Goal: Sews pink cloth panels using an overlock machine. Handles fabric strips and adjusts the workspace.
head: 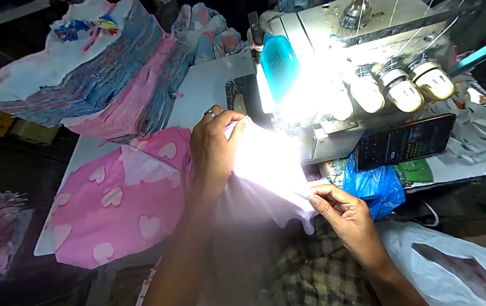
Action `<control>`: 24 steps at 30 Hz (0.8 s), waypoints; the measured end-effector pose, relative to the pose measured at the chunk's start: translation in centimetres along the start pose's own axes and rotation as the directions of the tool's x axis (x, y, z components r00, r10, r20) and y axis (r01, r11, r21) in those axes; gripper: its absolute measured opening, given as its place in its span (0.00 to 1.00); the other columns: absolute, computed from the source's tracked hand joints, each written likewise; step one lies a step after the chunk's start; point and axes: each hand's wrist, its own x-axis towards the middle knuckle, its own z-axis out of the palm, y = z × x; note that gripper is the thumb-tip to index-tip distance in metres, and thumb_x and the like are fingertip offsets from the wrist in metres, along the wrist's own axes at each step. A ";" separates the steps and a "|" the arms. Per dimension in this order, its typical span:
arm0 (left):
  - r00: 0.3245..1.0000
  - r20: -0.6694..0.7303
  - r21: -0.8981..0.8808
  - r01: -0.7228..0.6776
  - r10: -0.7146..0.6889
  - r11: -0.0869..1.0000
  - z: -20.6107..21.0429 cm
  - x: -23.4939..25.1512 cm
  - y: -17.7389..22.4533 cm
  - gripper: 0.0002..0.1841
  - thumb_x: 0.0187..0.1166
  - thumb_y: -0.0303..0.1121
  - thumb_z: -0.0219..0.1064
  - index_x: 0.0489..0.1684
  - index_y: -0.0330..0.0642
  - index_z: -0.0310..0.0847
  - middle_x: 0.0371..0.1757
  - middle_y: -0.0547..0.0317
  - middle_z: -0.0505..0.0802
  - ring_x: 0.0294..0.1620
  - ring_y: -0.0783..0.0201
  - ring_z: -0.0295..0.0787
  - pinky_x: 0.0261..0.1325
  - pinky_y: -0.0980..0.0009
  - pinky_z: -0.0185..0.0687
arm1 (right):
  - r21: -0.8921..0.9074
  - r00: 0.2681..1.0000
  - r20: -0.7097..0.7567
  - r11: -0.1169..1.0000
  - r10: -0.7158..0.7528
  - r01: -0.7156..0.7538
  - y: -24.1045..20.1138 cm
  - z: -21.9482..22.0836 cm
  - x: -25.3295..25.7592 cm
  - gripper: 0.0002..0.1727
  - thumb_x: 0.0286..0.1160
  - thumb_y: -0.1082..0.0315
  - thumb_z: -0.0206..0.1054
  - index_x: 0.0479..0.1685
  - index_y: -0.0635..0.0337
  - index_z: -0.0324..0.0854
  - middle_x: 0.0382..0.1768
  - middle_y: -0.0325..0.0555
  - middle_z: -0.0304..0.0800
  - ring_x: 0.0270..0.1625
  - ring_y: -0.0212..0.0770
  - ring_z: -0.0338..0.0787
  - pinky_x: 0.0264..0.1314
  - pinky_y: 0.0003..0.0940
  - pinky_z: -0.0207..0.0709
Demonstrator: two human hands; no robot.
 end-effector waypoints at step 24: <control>0.706 0.697 -0.159 0.324 -0.126 0.933 -9.4 -9.6 -6.7 0.18 0.68 0.34 0.78 0.55 0.39 0.87 0.39 0.56 0.94 0.37 0.64 0.90 0.43 0.58 0.88 | 0.180 0.990 0.004 0.974 0.142 -0.140 -1.2 1.5 0.2 0.13 0.66 0.81 0.74 0.50 0.66 0.86 0.34 0.40 0.96 0.33 0.32 0.96 0.43 0.26 0.93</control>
